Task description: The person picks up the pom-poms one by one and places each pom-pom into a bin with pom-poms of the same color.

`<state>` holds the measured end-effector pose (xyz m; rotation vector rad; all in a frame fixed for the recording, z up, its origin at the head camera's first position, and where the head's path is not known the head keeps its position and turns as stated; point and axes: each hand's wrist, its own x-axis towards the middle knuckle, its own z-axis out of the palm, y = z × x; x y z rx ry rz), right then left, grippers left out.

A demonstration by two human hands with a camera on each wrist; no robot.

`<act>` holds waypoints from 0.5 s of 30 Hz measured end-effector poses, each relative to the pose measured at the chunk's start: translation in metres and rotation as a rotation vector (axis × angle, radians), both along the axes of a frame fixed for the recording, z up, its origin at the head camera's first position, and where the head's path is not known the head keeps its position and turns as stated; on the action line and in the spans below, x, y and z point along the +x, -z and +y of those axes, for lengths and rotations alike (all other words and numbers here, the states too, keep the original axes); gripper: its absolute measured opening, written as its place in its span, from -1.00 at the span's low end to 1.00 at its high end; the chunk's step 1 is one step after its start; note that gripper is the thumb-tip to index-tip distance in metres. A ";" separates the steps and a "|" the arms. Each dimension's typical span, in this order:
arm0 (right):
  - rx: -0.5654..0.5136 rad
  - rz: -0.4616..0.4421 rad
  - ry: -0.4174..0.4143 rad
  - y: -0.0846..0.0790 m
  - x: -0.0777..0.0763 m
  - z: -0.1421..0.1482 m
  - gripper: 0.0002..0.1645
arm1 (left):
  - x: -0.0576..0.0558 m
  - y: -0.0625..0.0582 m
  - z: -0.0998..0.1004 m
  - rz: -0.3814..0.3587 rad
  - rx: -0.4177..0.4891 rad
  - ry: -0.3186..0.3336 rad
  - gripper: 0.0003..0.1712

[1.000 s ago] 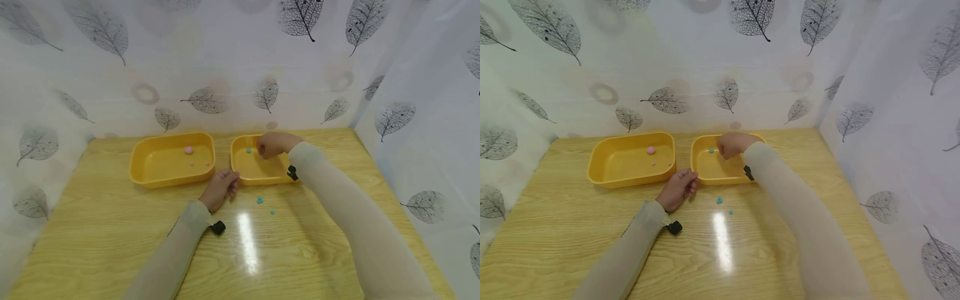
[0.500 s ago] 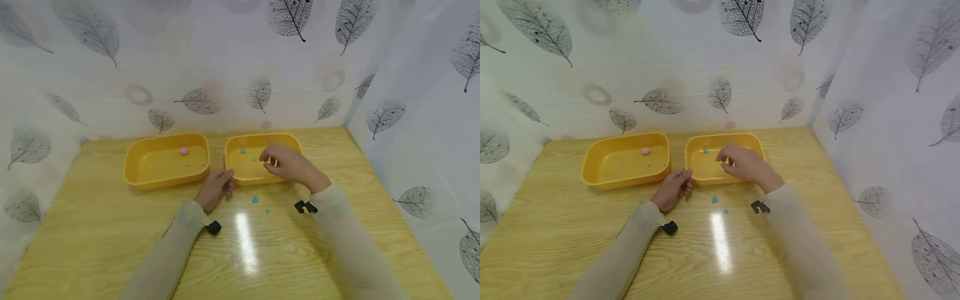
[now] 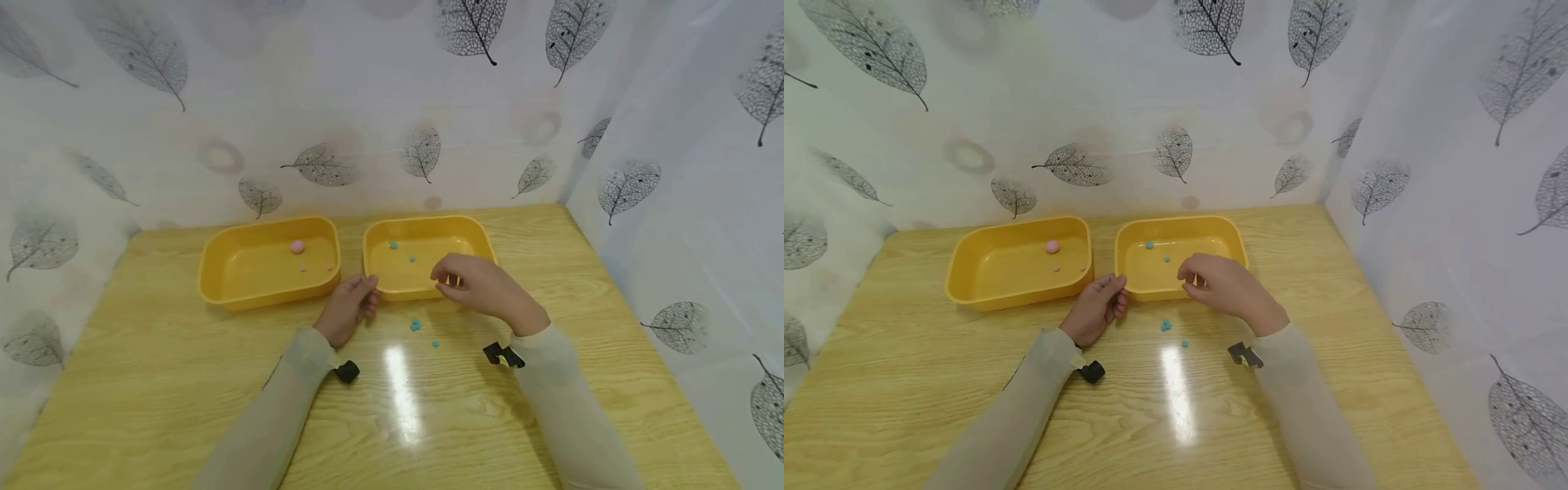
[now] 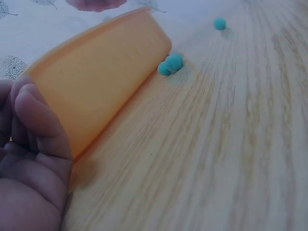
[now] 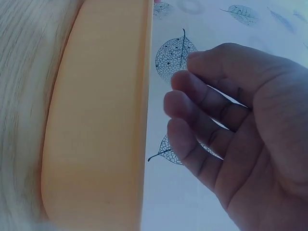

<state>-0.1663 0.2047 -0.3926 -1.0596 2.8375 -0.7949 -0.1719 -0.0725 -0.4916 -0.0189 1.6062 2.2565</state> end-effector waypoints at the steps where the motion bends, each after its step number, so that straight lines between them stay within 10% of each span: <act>1: 0.012 -0.002 -0.005 0.000 0.001 0.000 -0.87 | 0.001 0.000 0.000 -0.001 0.002 -0.001 -0.69; 15: 0.105 -0.089 -0.047 0.003 0.011 -0.003 -0.94 | 0.004 -0.002 0.001 -0.006 0.014 -0.021 -0.72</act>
